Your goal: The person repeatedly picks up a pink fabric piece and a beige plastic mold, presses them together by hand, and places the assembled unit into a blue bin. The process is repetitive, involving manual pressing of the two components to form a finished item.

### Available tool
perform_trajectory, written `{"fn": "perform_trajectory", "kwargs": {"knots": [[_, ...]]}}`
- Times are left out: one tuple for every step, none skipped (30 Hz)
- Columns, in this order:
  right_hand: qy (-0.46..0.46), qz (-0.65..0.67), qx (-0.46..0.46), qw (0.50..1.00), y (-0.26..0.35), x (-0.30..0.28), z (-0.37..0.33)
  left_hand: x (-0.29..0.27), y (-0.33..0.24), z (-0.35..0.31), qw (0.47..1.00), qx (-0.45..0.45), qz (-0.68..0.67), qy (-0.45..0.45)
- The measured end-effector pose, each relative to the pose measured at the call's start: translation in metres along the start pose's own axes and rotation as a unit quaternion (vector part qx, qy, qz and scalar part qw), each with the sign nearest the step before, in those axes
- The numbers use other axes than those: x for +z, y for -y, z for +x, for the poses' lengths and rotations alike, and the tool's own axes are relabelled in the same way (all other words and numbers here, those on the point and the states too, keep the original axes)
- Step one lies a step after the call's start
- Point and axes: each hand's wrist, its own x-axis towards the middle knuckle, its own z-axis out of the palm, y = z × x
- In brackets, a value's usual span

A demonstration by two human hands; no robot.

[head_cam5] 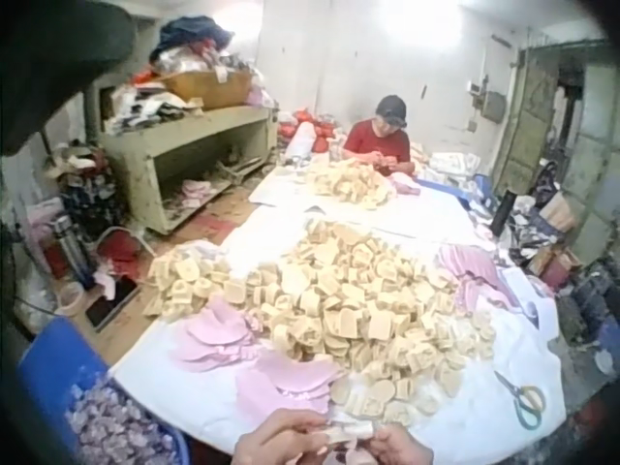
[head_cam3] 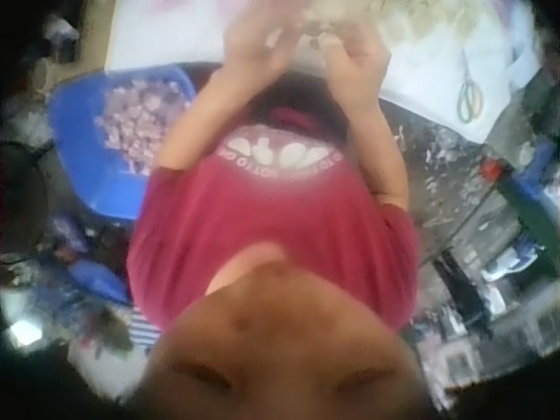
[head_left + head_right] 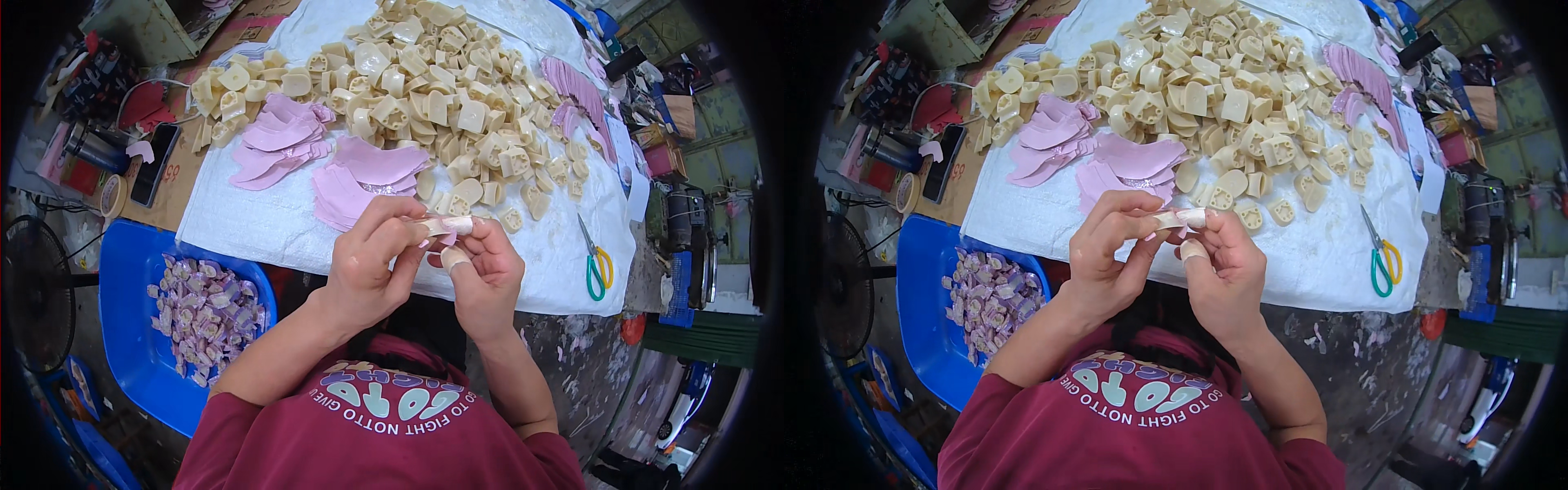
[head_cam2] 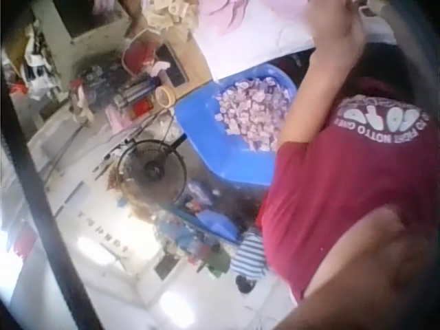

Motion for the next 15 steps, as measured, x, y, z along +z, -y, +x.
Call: {"fn": "perform_trajectory", "kwargs": {"knots": [[-0.003,-0.003,-0.004,1.0,0.0,0.0,0.001,-0.001,0.0,0.003,1.0,0.001,0.0,-0.001],[-0.012,0.006,0.003,1.0,0.001,0.002,0.001,-0.001,0.0,0.005,1.0,0.002,-0.001,-0.001],[-0.02,0.016,0.01,1.0,0.003,0.004,0.001,-0.002,0.0,0.004,1.0,0.0,0.002,0.002],[-0.029,0.027,0.017,0.999,0.004,0.006,0.001,-0.002,0.001,0.003,1.0,-0.001,0.004,0.005],[-0.007,-0.021,-0.012,1.0,0.001,0.003,0.003,-0.003,0.001,0.002,1.0,-0.002,0.006,0.008],[0.013,-0.07,-0.039,0.997,-0.005,-0.003,0.005,-0.003,0.001,0.001,1.0,-0.01,0.013,0.026],[0.033,-0.119,-0.066,0.99,-0.009,-0.008,0.008,-0.003,0.001,0.001,0.999,-0.018,0.02,0.044],[0.05,-0.153,-0.068,0.985,-0.009,-0.012,0.011,-0.002,0.0,0.0,0.997,-0.025,0.026,0.062],[0.067,-0.188,-0.072,0.977,-0.008,-0.015,0.017,0.0,0.001,-0.001,0.997,-0.057,-0.008,0.057],[0.083,-0.222,-0.075,0.969,-0.008,-0.017,0.02,0.003,0.003,-0.004,0.994,-0.089,-0.041,0.053],[0.076,-0.12,-0.056,0.988,-0.015,-0.018,0.022,0.005,0.004,-0.005,0.989,-0.121,-0.075,0.05],[0.067,-0.029,-0.013,0.997,-0.012,-0.018,0.024,0.006,0.003,-0.003,0.974,-0.164,-0.156,0.024],[0.058,0.063,0.029,0.996,-0.005,-0.019,0.026,0.007,0.0,0.0,0.95,-0.205,-0.235,-0.002],[0.049,0.153,0.072,0.984,0.002,-0.021,0.027,0.008,-0.001,0.002,0.917,-0.245,-0.313,-0.028],[0.054,0.198,0.08,0.975,0.006,-0.024,0.027,0.005,0.003,0.002,0.911,-0.243,-0.334,-0.014]]}}
